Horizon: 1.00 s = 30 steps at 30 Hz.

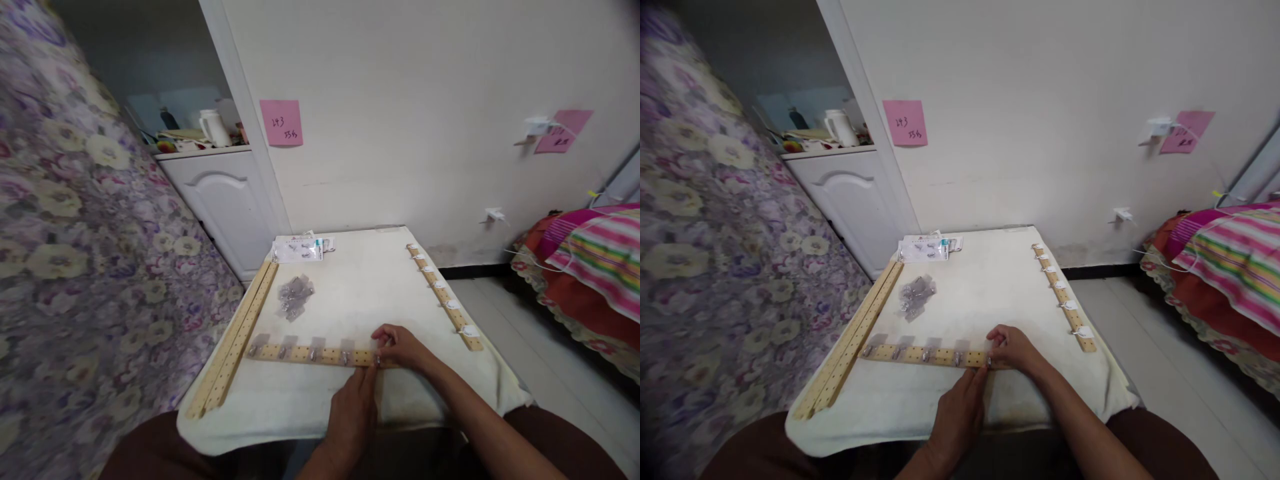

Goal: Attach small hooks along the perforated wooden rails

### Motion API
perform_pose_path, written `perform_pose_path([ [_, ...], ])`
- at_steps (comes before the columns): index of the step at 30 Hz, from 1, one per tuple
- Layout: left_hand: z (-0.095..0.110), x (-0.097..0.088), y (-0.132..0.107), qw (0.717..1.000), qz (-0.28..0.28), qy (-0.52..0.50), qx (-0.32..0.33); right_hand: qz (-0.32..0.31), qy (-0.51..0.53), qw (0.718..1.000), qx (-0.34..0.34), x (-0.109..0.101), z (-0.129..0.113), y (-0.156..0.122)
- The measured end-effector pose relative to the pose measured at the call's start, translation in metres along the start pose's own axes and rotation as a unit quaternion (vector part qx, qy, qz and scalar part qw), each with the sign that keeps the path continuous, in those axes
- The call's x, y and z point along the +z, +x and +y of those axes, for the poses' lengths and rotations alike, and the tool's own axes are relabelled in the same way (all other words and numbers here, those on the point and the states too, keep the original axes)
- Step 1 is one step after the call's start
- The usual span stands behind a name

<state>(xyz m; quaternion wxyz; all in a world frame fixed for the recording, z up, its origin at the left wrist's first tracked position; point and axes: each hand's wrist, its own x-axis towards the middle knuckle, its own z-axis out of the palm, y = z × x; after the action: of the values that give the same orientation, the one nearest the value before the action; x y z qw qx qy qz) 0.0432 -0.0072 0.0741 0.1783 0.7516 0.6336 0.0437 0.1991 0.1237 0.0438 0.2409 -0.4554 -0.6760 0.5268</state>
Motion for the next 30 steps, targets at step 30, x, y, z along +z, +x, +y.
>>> perform_pose_path([
  [30, -0.024, 0.023, -0.002, 0.987, 0.11, -0.067, 0.093, 0.011, -0.083, 0.996, -0.019, -0.034, -0.014, -0.037],
])
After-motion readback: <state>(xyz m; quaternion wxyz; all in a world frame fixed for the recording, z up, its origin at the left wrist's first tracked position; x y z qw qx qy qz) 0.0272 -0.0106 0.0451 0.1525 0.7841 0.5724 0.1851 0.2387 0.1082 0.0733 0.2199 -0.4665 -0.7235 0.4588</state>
